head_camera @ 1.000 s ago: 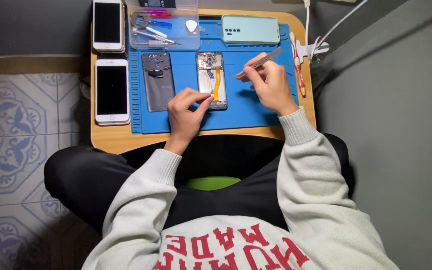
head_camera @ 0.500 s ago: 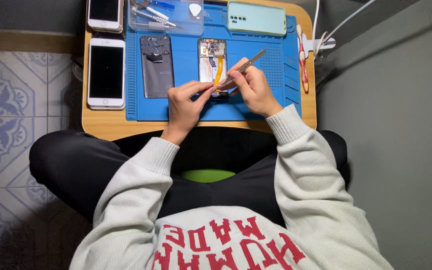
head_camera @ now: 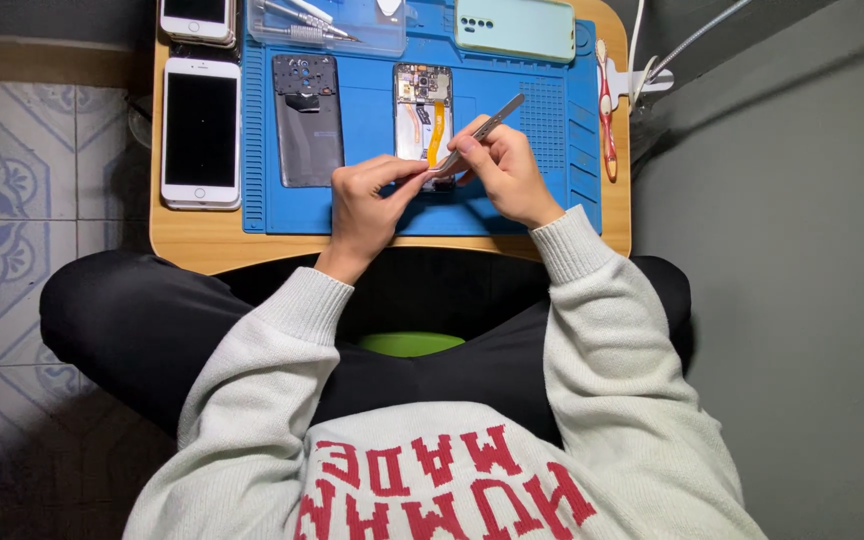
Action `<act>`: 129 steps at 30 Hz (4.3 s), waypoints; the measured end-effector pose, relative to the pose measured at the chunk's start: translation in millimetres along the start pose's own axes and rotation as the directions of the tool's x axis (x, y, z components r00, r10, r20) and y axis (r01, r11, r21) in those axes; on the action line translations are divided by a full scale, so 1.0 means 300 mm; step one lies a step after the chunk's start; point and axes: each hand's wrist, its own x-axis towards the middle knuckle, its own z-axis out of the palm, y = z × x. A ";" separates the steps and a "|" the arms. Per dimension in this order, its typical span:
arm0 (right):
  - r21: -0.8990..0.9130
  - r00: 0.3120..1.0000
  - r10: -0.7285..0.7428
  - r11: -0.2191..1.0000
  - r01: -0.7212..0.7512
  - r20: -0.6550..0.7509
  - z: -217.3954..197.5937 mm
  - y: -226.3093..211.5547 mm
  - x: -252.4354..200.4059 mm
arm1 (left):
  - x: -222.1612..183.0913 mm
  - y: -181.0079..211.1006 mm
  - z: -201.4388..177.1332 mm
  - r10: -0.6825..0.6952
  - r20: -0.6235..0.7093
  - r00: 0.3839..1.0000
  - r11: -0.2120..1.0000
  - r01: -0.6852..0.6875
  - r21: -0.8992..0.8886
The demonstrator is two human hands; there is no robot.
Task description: Repairing a smartphone by manipulating internal components and ribbon cables using tweezers
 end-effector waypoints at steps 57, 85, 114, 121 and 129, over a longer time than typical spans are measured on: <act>-0.038 0.998 0.066 0.997 -0.065 0.019 -0.012 -0.021 -0.014 | -0.004 -0.022 -0.008 -0.029 0.105 0.994 0.998 0.034 -0.049; -0.358 0.954 -0.194 0.928 0.103 -0.228 -0.063 -0.055 0.093 | -0.035 -0.052 0.022 0.098 0.079 0.992 0.944 -0.118 0.308; -0.748 0.816 -0.458 0.661 0.048 -0.352 0.002 0.122 0.335 | -0.045 -0.054 0.043 0.014 0.245 0.969 0.880 -0.129 0.458; -0.754 0.815 -0.461 0.656 0.046 -0.352 0.002 0.127 0.334 | -0.045 -0.047 0.042 0.010 0.242 0.970 0.876 -0.125 0.465; -0.706 0.800 -0.455 0.706 0.058 -0.390 0.003 0.122 0.333 | -0.041 -0.048 0.039 0.011 0.229 0.973 0.877 -0.119 0.466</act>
